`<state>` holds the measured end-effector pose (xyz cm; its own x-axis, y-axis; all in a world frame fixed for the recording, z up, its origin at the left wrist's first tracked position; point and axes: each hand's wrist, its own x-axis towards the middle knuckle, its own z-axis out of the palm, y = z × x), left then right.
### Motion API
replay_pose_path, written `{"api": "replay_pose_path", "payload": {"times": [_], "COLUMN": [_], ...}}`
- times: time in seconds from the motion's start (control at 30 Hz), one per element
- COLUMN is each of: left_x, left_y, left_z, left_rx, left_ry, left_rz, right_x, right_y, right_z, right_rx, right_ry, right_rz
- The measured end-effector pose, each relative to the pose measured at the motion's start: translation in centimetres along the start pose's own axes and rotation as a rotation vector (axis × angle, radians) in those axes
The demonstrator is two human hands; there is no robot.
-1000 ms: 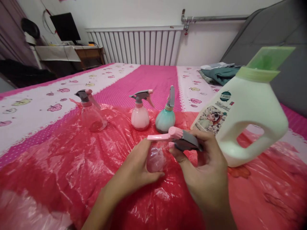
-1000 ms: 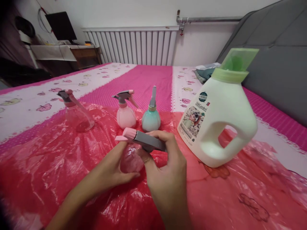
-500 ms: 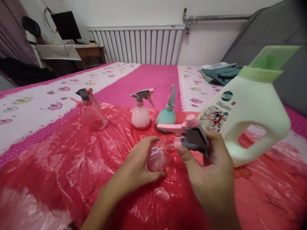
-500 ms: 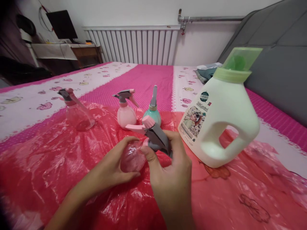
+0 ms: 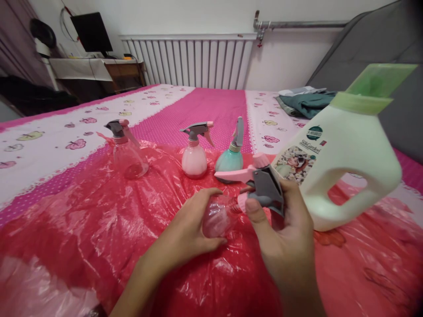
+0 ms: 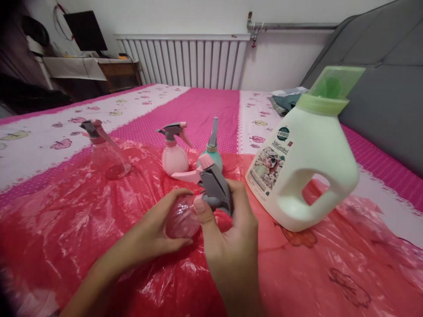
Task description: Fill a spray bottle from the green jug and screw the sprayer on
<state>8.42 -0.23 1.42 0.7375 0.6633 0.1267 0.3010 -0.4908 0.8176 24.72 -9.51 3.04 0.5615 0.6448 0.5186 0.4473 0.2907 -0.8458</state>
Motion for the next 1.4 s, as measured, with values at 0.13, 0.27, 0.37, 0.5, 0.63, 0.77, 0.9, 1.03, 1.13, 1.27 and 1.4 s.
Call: {"api": "replay_pose_path", "payload": {"times": [0.13,0.27,0.37,0.5,0.63,0.77,0.9,1.03,1.13,1.27,1.4], "left_x": [-0.1,-0.1,-0.1,0.0,0.0,0.0,-0.1,-0.1,-0.1,-0.2,-0.1], "left_y": [-0.1,-0.3,-0.4,-0.6,-0.5,-0.2,-0.2,-0.5,-0.6,-0.5,-0.2], "left_z": [0.0,0.0,-0.1,0.0,0.0,-0.1,-0.1,-0.1,-0.1,0.0,0.0], "left_rx": [0.011,0.013,0.011,0.011,-0.006,-0.004,0.005,0.014,0.015,0.027,0.014], "left_ry": [0.005,0.001,0.004,0.0,-0.014,-0.012,-0.014,-0.003,-0.008,-0.012,-0.015], "left_rz": [0.007,0.015,0.021,0.03,0.041,0.018,0.007,0.013,0.026,0.029,0.021], "right_x": [0.0,0.2,0.2,0.2,0.5,0.4,0.2,0.2,0.4,0.5,0.3], "right_y": [-0.1,0.1,0.0,-0.3,-0.4,-0.3,-0.2,-0.3,-0.4,-0.2,-0.4], "right_z": [-0.1,-0.1,-0.1,0.0,-0.2,-0.7,-0.4,0.2,0.0,-0.8,-0.9], "right_rx": [-0.022,-0.036,-0.038,-0.019,-0.011,-0.053,-0.031,-0.039,-0.039,-0.077,-0.087], "right_ry": [-0.025,0.041,0.088,0.027,-0.141,-0.081,-0.001,0.068,0.044,0.045,0.011], "right_rz": [-0.008,-0.033,-0.057,-0.025,0.004,-0.056,-0.081,-0.093,-0.078,-0.073,-0.102]}}
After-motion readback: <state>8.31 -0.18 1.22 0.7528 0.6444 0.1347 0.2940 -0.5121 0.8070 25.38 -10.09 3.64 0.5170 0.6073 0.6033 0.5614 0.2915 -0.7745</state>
